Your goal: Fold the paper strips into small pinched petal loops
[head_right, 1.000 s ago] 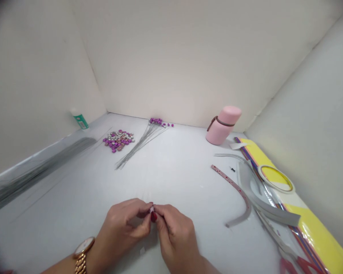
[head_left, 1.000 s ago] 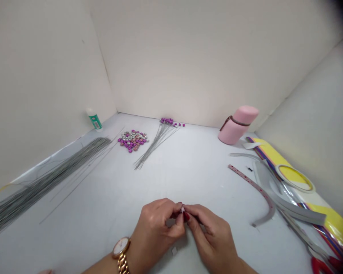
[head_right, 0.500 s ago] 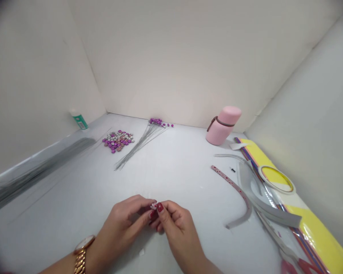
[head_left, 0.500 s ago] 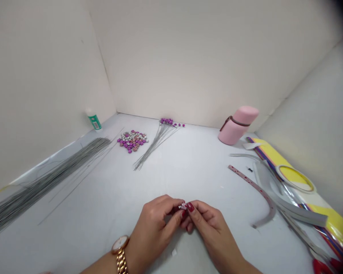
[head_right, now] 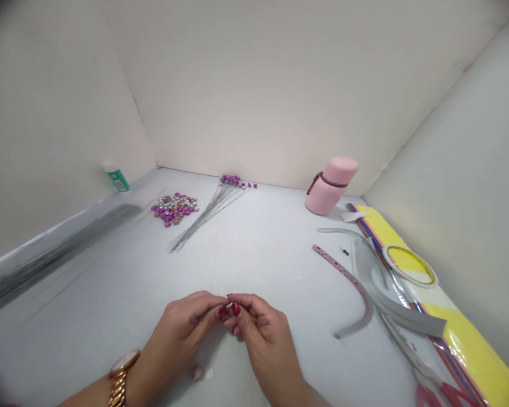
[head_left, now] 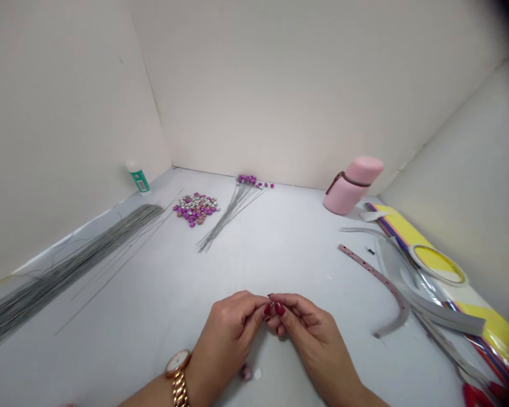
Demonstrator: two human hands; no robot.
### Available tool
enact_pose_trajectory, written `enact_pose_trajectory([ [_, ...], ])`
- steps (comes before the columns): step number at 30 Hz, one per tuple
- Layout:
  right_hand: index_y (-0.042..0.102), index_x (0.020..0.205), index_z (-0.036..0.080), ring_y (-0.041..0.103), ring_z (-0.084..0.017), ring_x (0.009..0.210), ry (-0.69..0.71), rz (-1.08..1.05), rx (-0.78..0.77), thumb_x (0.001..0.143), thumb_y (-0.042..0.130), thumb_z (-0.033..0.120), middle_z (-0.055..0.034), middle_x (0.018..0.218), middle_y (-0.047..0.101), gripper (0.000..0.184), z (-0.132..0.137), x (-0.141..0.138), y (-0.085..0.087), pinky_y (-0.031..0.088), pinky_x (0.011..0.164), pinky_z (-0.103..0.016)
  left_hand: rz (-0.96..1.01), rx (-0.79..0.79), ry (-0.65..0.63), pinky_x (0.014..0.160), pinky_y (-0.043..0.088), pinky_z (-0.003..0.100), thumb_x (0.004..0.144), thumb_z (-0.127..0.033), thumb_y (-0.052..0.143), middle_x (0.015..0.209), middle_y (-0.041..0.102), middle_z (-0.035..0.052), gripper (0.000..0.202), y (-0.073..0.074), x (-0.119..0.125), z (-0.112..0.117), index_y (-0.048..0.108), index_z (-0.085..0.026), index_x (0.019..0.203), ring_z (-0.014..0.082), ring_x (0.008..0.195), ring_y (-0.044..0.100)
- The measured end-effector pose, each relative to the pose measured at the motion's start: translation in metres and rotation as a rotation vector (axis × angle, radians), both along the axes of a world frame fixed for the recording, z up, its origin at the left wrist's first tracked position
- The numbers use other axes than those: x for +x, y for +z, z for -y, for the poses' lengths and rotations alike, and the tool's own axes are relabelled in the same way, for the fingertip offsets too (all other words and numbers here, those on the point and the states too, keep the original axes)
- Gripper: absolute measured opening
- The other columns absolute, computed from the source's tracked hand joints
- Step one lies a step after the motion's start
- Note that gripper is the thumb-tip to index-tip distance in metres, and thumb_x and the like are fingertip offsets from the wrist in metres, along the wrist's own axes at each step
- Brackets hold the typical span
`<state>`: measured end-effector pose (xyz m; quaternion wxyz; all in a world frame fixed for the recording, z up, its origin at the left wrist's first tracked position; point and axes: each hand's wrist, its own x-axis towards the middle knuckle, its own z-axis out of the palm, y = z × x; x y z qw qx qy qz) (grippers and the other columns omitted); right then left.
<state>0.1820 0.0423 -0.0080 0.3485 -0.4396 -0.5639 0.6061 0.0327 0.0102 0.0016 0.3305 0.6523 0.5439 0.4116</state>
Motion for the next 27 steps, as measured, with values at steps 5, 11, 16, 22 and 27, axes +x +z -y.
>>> enact_pose_trajectory([
  [5, 0.059, 0.095, 0.017, 0.060, -0.014, 0.069, 0.019, 0.061, 0.020, 0.082, 0.052, 0.029, -0.0046, 0.077, 0.066, 0.019, 0.000, 0.000, 0.001, 0.049, 0.063, -0.024, 0.170, -0.125, 0.125, 0.067, 0.046, 0.024, 0.082, -0.020, 0.050, 0.076, 0.067, 0.0027, 0.017, -0.002, -0.003, -0.004, 0.067, -0.019, 0.086, 0.0145, 0.071, 0.060],
  [11, 0.060, 0.095, 0.020, 0.062, -0.015, 0.074, 0.176, 0.208, 0.333, 0.083, 0.050, 0.022, -0.0039, 0.082, 0.065, 0.016, 0.008, 0.004, 0.000, 0.049, 0.067, -0.025, 0.617, -0.277, 0.354, 0.067, 0.046, 0.023, 0.080, -0.026, 0.052, 0.070, 0.064, 0.0034, 0.019, -0.003, -0.009, -0.015, 0.064, -0.014, 0.087, 0.0131, 0.068, 0.059],
  [16, 0.061, 0.090, 0.020, 0.060, -0.014, 0.071, 0.357, 0.312, 0.490, 0.083, 0.047, 0.017, -0.0020, 0.079, 0.065, 0.016, 0.008, 0.002, 0.002, 0.046, 0.063, -0.022, 0.857, -0.305, 0.287, 0.066, 0.046, 0.023, 0.078, -0.017, 0.049, 0.074, 0.064, 0.0047, 0.015, -0.004, -0.016, -0.019, 0.062, -0.013, 0.082, 0.0114, 0.066, 0.058],
  [22, 0.061, 0.085, 0.020, 0.059, -0.014, 0.065, 0.347, 0.377, 0.341, 0.084, 0.046, 0.025, -0.0008, 0.073, 0.064, 0.015, 0.004, 0.002, 0.000, 0.046, 0.059, -0.023, 0.887, -0.337, 0.161, 0.062, 0.045, 0.026, 0.074, -0.015, 0.039, 0.070, 0.062, 0.0031, 0.012, 0.005, -0.031, -0.021, 0.047, -0.017, 0.066, 0.0124, 0.062, 0.057],
  [27, 0.061, 0.085, 0.020, 0.059, -0.014, 0.068, 0.350, 0.357, 0.289, 0.083, 0.046, 0.027, -0.0008, 0.073, 0.064, 0.016, 0.004, 0.001, 0.001, 0.045, 0.062, -0.023, 0.269, -0.412, -0.042, 0.056, 0.041, 0.022, 0.077, -0.033, 0.049, 0.064, 0.057, -0.0005, 0.017, 0.027, -0.052, -0.002, 0.053, -0.018, 0.074, 0.0123, 0.058, 0.052],
])
